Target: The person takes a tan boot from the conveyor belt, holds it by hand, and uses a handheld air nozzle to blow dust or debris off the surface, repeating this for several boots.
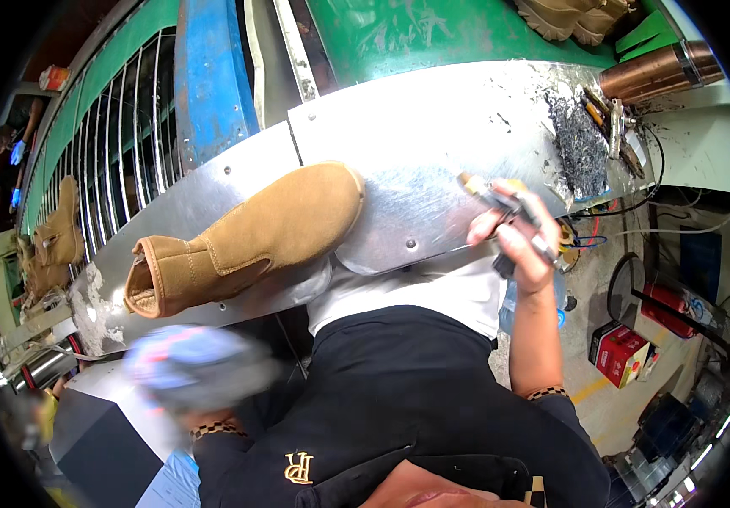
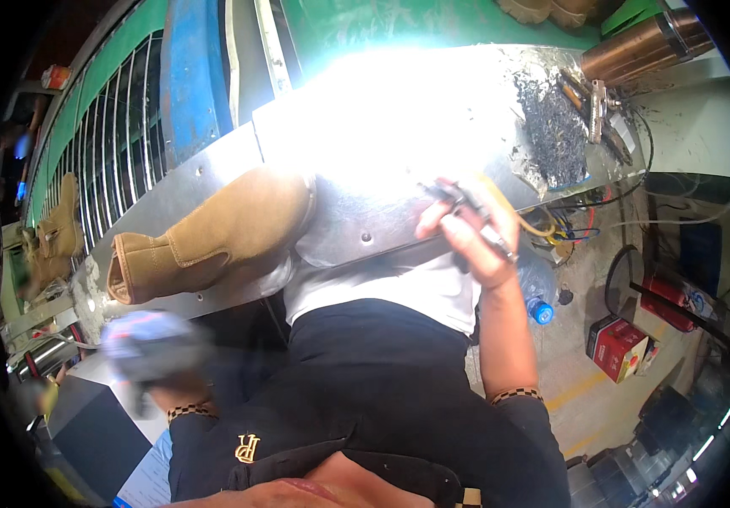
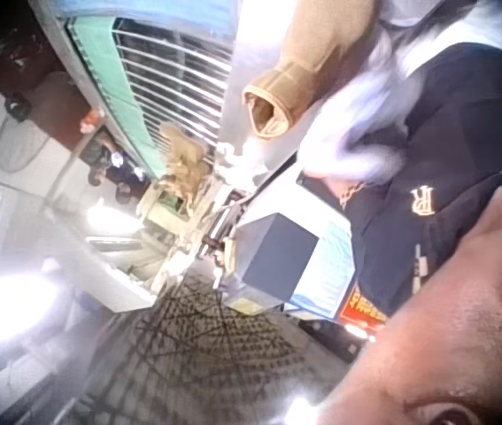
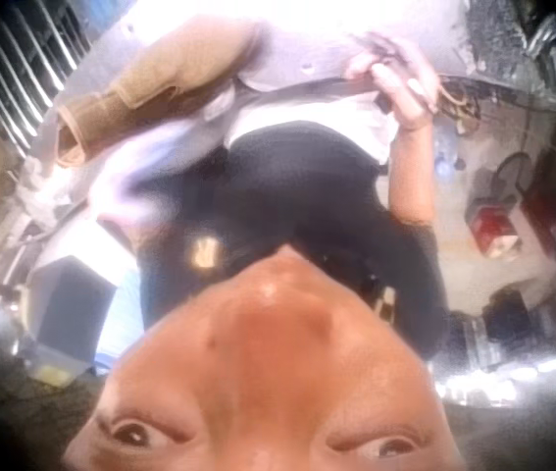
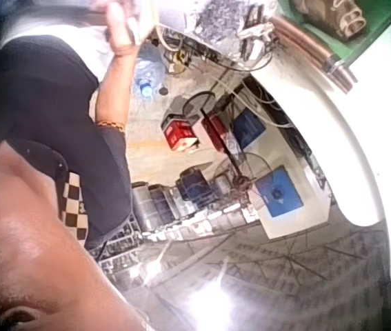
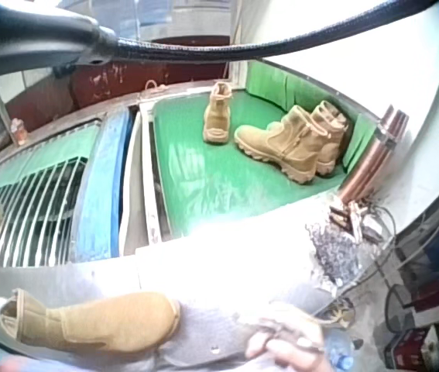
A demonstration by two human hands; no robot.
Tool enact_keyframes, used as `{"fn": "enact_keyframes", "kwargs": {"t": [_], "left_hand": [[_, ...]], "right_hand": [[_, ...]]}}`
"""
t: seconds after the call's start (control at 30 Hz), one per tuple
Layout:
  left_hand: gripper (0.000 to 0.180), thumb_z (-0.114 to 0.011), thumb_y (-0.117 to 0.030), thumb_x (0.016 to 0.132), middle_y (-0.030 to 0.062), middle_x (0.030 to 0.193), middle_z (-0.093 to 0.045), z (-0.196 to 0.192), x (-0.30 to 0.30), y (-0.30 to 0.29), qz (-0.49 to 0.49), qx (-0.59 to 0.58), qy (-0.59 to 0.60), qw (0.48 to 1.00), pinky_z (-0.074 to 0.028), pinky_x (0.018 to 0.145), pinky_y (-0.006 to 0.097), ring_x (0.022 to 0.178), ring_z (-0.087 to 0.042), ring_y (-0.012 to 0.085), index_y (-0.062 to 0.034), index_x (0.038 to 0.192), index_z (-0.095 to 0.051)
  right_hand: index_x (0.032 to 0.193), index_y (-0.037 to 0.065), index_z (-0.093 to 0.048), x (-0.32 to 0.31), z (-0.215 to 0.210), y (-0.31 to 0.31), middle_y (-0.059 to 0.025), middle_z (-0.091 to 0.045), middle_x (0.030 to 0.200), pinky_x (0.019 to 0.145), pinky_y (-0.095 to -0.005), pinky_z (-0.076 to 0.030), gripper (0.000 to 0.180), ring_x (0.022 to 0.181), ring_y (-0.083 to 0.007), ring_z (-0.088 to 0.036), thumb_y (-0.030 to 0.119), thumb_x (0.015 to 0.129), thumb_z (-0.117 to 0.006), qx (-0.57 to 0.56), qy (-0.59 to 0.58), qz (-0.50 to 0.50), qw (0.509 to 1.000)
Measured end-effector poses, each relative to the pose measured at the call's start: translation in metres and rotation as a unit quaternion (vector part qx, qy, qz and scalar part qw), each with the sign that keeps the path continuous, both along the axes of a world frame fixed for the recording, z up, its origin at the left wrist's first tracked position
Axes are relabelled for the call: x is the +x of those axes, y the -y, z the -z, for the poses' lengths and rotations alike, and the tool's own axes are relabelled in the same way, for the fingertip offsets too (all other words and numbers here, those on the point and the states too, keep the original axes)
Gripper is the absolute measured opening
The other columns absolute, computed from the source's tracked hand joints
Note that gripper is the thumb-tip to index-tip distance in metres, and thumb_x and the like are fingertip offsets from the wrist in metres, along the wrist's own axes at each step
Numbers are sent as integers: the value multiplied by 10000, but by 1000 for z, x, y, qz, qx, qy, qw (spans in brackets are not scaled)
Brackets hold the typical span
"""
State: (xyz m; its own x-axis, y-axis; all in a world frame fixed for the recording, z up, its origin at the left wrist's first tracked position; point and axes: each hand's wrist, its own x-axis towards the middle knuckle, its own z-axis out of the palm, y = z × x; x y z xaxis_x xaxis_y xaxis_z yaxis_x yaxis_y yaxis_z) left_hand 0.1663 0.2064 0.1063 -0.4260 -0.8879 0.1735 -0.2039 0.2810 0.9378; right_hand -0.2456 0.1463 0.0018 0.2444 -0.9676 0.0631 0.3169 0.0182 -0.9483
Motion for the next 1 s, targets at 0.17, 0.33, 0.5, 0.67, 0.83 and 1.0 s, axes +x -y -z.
{"fn": "enact_keyframes", "kwargs": {"t": [0.17, 0.33, 0.5, 0.67, 0.83, 1.0], "left_hand": [[562, -647, -60, 801, 168, 1299, -558, -41, 39, 11, -259, -31, 285, 922, -362, 1076, 403, 1235, -515, 310, 31, 1334, -495], [176, -688, -69, 732, 136, 901, -675, -38, 6, 32, -158, -45, 350, 922, -497, 769, 323, 825, -637, 235, 23, 880, -666], [259, -609, -148, 847, 130, 1019, -671, -11, 3, 63, -275, -73, 226, 932, -492, 853, 331, 931, -629, 195, 19, 1041, -652], [344, -565, -198, 911, 101, 1108, -658, 20, 5, 217, -288, -74, -13, 955, -523, 837, 331, 932, -649, 189, 9, 1182, -611], [360, -636, -223, 902, 84, 1092, -691, 17, -63, 473, -381, -248, 257, 853, -502, 866, 289, 933, -644, 155, -38, 1211, -637], [605, -585, -349, 860, 248, 1416, -433, 64, -136, 564, -346, -300, 401, 794, -315, 1116, 371, 1335, -385, 362, -9, 1349, -478]], "right_hand": [[1290, -130, -436, -28, -1, 38, -161, -635, 852, 768, -362, -522, 474, 777, -226, -639, 48, 865, -547, -64, -76, 127, 987], [1308, -119, -435, -36, 8, 44, -142, -641, 861, 755, -336, -518, 479, 761, -192, -625, 41, 867, -529, -33, -77, 176, 981], [1315, -111, -439, -37, 15, 46, -127, -658, 849, 712, -302, -507, 475, 744, -162, -619, 41, 872, -525, -61, -64, 198, 976], [1284, -112, -474, -41, 21, 44, -123, -668, 811, 664, -288, -520, 460, 706, -153, -629, 17, 845, -518, -93, -80, 212, 970], [1278, -112, -477, -41, 20, 45, -127, -673, 812, 676, -296, -534, 452, 701, -162, -642, -5, 840, -514, -89, -84, 202, 972], [1259, -130, -478, -42, 18, 45, -141, -671, 813, 685, -309, -539, 437, 711, -173, -647, -9, 841, -508, -65, -76, 218, 971]]}}
